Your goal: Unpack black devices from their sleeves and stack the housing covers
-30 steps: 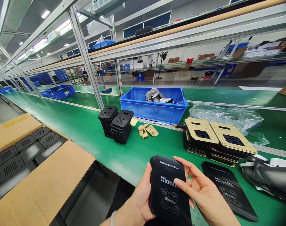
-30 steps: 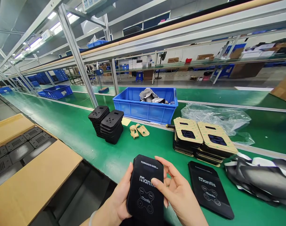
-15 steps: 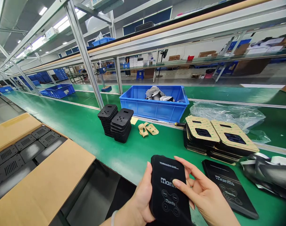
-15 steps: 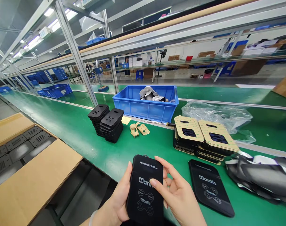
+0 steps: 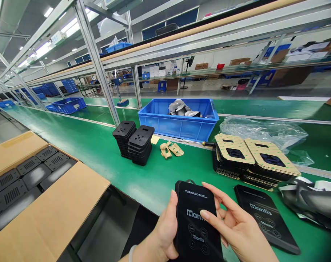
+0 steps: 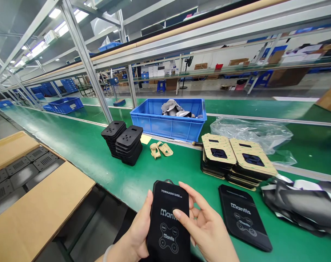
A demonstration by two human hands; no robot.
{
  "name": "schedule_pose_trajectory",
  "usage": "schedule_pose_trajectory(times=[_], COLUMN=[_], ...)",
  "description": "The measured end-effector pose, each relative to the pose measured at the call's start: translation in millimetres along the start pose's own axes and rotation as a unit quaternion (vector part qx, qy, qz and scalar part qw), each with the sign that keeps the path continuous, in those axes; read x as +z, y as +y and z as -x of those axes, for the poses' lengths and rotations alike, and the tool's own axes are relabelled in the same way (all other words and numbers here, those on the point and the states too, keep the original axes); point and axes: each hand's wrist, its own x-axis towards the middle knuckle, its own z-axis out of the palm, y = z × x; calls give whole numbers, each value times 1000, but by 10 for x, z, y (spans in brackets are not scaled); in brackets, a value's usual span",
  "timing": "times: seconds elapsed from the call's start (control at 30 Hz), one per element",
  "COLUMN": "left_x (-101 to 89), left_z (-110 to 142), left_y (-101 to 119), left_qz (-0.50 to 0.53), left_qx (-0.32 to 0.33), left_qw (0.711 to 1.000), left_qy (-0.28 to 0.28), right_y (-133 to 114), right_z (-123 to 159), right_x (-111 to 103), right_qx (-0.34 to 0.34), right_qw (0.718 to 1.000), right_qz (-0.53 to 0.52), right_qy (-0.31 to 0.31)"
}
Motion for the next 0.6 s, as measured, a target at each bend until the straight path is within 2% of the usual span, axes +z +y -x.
schedule_pose_trajectory(times=[0.1,0.2,0.3,0.43,0.6], left_x=[32,45,45,55,52], left_z=[34,64,84,92,91], left_y=[12,20,10,8,83], left_qz=[-75,-166,-226,-234,-204], left_qx=[88,200,245,229,223], left_qw=[989,954,933,942,950], left_qy=[94,147,136,68,78], right_y=[29,64,99,101,0], right_z=[5,1,-9,6,52], right_x=[-17,-24,-28,-38,-131], right_qx=[-26,-81,-110,-146,-98], right_qw=[999,995,992,985,990], right_qz=[10,38,45,79,92], right_qy=[17,44,51,48,42])
